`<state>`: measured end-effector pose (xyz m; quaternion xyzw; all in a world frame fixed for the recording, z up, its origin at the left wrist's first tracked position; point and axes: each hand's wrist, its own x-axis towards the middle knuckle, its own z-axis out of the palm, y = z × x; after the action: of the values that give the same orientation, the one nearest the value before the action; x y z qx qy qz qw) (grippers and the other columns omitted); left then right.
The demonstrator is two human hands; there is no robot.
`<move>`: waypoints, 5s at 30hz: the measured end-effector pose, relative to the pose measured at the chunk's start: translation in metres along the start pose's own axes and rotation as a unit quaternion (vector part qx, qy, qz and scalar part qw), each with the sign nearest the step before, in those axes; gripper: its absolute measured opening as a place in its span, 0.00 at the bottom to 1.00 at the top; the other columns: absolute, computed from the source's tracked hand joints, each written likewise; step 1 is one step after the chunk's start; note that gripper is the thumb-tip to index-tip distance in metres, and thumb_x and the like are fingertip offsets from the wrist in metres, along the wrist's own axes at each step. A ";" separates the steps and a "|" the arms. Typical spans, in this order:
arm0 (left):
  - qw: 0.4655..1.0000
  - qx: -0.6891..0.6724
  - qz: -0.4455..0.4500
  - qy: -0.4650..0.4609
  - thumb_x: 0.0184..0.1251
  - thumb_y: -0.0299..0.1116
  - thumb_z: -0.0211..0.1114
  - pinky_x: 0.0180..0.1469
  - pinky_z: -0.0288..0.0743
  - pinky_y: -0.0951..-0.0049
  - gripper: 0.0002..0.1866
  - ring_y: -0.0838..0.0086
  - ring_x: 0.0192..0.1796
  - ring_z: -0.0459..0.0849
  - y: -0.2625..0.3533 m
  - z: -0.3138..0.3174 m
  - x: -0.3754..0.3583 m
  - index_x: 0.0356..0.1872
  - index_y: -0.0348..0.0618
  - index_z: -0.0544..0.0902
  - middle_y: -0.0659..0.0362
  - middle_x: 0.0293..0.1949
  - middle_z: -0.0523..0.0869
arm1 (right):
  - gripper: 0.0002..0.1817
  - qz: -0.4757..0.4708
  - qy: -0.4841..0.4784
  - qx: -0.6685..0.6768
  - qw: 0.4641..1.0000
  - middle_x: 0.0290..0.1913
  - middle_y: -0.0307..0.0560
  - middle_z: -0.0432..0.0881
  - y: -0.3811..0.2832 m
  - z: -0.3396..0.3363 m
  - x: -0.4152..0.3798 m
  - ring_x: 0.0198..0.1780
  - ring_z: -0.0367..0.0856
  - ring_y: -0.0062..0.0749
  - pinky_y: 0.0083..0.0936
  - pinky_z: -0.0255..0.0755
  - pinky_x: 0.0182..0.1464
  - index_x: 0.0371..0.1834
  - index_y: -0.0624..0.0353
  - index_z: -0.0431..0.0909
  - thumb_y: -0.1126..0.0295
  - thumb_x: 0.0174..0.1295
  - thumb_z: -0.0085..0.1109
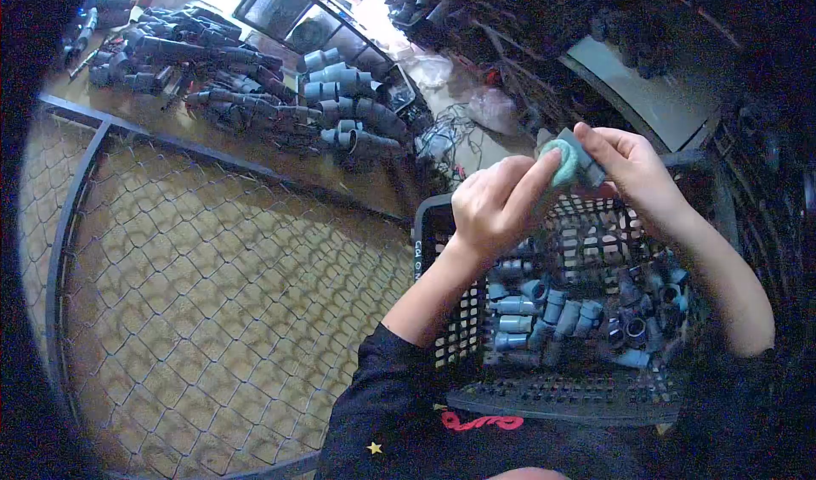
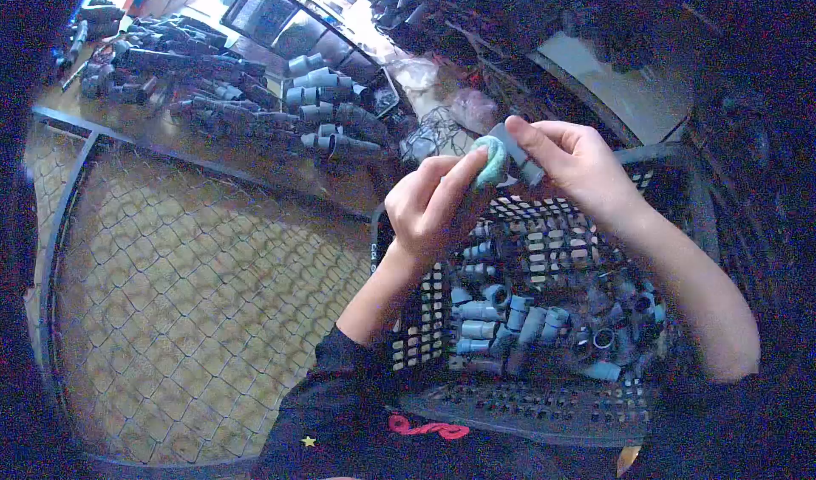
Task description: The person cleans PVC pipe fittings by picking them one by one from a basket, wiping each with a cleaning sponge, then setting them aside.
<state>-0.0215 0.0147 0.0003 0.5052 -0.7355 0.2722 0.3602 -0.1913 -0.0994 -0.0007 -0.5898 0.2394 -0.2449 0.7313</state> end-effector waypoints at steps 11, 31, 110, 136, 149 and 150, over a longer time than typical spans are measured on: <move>0.999 0.021 -0.027 -0.013 0.52 0.30 0.71 0.23 0.75 0.73 0.20 0.72 0.24 0.82 -0.007 0.000 -0.003 0.49 0.45 0.85 0.58 0.30 0.84 | 0.21 0.017 0.006 -0.031 0.999 0.32 0.31 0.83 -0.002 -0.001 0.003 0.31 0.75 0.12 0.15 0.69 0.35 0.39 0.61 0.85 0.52 0.70 0.55; 1.000 0.016 -0.022 0.002 0.51 0.33 0.71 0.24 0.74 0.72 0.22 0.73 0.26 0.82 -0.013 0.012 -0.009 0.51 0.47 0.83 0.61 0.30 0.82 | 0.25 -0.016 -0.040 0.000 0.999 0.39 0.39 0.84 0.004 -0.002 0.006 0.42 0.78 0.18 0.21 0.73 0.47 0.46 0.62 0.80 0.51 0.76 0.40; 0.966 -0.168 -0.194 -0.041 0.59 0.33 0.67 0.37 0.79 0.67 0.16 0.61 0.35 0.85 -0.035 0.015 -0.022 0.49 0.45 0.81 0.55 0.36 0.84 | 0.21 -0.061 0.001 -0.634 0.771 0.45 0.50 0.86 0.024 -0.133 0.198 0.46 0.84 0.33 0.29 0.76 0.49 0.51 0.62 0.81 0.57 0.62 0.58; 0.878 -0.182 -0.386 0.215 0.75 0.37 0.50 0.57 0.69 0.66 0.19 0.61 0.51 0.78 -0.074 0.035 -0.041 0.56 0.34 0.75 0.51 0.49 0.79 | 0.24 -0.016 -0.471 -0.540 0.697 0.42 0.58 0.79 0.132 0.043 -0.021 0.50 0.78 0.53 0.45 0.72 0.51 0.44 0.64 0.77 0.52 0.57 0.63; 0.962 0.013 -0.204 0.183 0.61 0.32 0.64 0.54 0.68 0.59 0.19 0.55 0.49 0.78 -0.066 0.006 -0.019 0.54 0.42 0.79 0.50 0.45 0.82 | 0.27 -0.019 -0.024 -0.015 0.999 0.46 0.44 0.81 -0.006 -0.007 0.031 0.45 0.80 0.24 0.26 0.75 0.48 0.59 0.55 0.65 0.54 0.64 0.64; 0.973 0.017 -0.165 0.160 0.59 0.31 0.66 0.53 0.68 0.58 0.20 0.57 0.48 0.79 -0.053 0.004 -0.016 0.54 0.44 0.79 0.52 0.45 0.82 | 0.26 -0.008 0.030 -0.020 0.999 0.47 0.41 0.79 -0.010 -0.006 0.032 0.38 0.77 0.20 0.21 0.75 0.43 0.62 0.56 0.66 0.52 0.69 0.55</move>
<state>0.0313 0.0021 -0.0134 0.5752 -0.5704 0.2986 0.5046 -0.1714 -0.1258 0.0061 -0.5986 0.2618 -0.2634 0.7097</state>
